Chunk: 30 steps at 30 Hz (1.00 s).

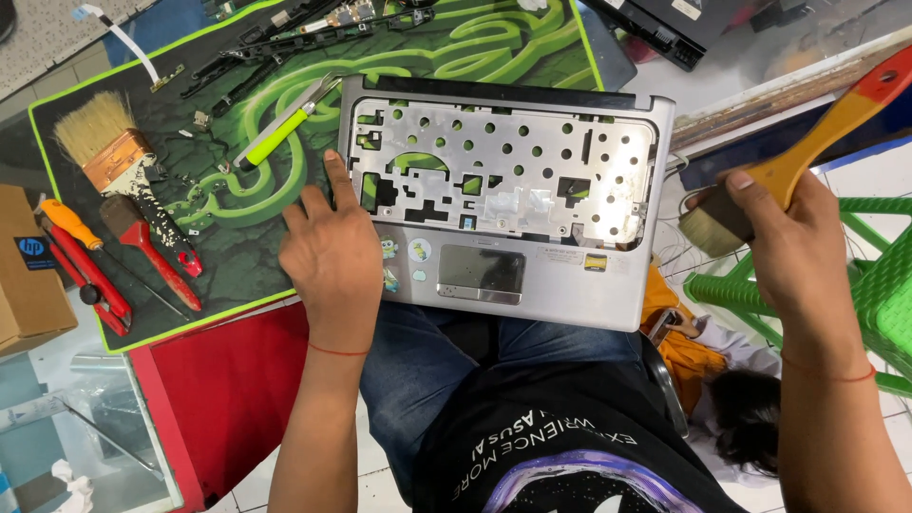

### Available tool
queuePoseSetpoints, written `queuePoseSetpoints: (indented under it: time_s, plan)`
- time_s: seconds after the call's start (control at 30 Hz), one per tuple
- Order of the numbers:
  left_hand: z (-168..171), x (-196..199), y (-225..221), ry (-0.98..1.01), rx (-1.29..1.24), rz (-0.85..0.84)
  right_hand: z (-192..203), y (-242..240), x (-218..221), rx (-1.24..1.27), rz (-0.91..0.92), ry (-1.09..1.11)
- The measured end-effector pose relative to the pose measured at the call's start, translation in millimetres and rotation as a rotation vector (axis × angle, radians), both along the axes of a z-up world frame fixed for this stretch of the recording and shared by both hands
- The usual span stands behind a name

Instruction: The person is cleaning and repairing a laptop, using a brush to remove dust and a small tool to manipulate internal components.

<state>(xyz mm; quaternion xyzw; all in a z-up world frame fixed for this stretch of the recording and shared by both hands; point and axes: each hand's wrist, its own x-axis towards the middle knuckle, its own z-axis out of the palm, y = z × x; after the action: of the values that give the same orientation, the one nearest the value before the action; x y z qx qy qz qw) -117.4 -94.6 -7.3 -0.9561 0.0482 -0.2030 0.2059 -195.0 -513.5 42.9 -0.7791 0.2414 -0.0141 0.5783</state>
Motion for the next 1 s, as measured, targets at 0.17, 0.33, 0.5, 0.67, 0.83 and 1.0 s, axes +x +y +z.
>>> queuePoseSetpoints:
  time_s: [0.17, 0.33, 0.5, 0.67, 0.83, 1.0]
  plan:
    - [1, -1, 0, -0.013, 0.053, -0.005, -3, -15, -3, -0.229, 0.103, -0.054]
    - [-7, -1, 4, -0.038, 0.001, 0.007, 11, -30, 20, -0.275, 0.199, -0.233]
    - [-13, -1, 3, 0.007, -0.073, 0.048, 7, -52, 67, -0.475, 0.286, -0.430]
    - [-11, -1, 2, 0.096, -0.109, 0.092, -33, -90, 118, -0.731, 0.303, -0.433]
    - [-7, -4, 1, 0.043, -0.086, 0.066, -17, -39, 82, -0.679, 0.369, -0.510]
    - [-8, -2, -1, 0.011, -0.060, 0.079, -8, 35, 2, -0.444, 0.125, -0.327]
